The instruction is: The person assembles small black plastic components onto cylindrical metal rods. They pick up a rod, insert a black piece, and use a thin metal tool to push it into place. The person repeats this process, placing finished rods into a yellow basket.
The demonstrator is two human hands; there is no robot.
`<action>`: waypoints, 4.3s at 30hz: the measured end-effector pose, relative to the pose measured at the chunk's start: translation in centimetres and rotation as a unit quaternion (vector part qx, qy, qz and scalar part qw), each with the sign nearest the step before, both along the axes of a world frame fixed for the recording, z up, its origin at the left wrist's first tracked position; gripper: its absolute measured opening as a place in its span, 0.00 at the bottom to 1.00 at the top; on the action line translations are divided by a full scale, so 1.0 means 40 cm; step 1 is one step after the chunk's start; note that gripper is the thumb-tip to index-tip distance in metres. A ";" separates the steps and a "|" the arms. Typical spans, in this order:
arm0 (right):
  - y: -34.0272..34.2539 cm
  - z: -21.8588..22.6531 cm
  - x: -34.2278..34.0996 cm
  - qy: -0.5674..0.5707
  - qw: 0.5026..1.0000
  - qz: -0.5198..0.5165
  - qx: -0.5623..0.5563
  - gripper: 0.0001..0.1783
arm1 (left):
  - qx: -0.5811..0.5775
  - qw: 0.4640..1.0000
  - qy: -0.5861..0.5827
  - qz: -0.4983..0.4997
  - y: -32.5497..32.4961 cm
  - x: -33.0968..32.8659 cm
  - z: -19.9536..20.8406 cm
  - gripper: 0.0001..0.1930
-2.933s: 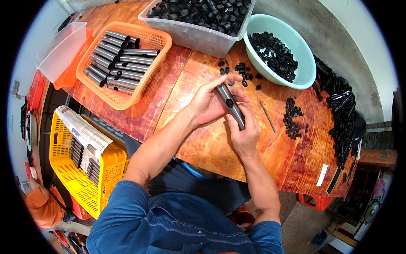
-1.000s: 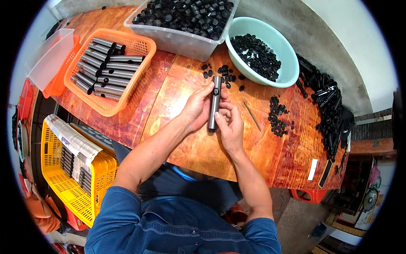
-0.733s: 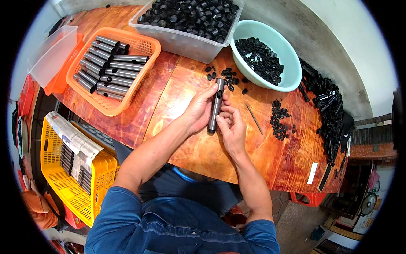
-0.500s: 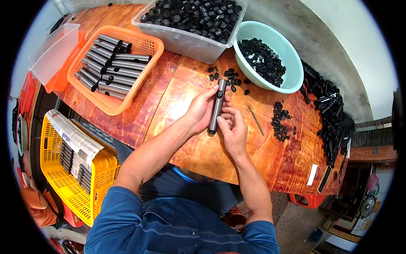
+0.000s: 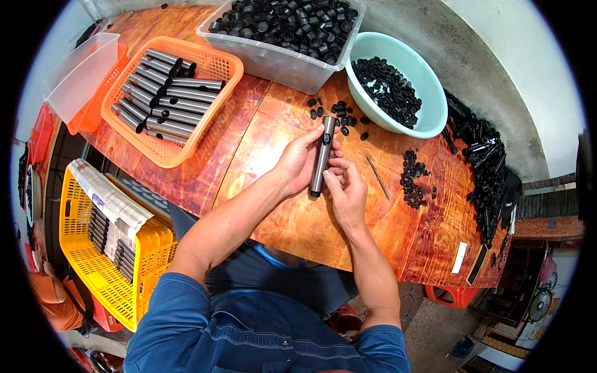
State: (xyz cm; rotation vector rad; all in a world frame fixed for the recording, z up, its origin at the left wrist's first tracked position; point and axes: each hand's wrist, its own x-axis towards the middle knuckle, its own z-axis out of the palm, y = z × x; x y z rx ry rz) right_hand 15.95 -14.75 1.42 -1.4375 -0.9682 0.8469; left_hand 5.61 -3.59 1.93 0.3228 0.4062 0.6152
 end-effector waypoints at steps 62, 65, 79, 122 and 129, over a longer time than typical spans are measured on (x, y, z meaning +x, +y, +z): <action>-0.040 0.043 0.061 -0.208 0.954 -0.072 0.205 0.08 | 0.003 0.993 -0.041 -0.107 -0.036 0.019 -0.017 0.15; -0.033 0.043 0.059 -0.223 0.945 -0.100 0.216 0.08 | 0.017 0.995 -0.020 -0.101 -0.039 0.019 -0.012 0.20; -0.031 0.056 0.055 -0.265 0.933 -0.107 0.217 0.06 | 0.026 0.994 -0.022 -0.101 -0.040 0.020 -0.010 0.18; -0.060 0.092 0.205 -0.609 0.763 -0.142 -0.164 0.09 | 0.023 1.000 0.010 0.009 0.032 -0.002 -0.007 0.24; -0.040 0.086 0.201 -0.577 0.794 -0.170 -0.085 0.11 | 0.015 1.000 0.017 -0.008 0.023 0.000 0.001 0.24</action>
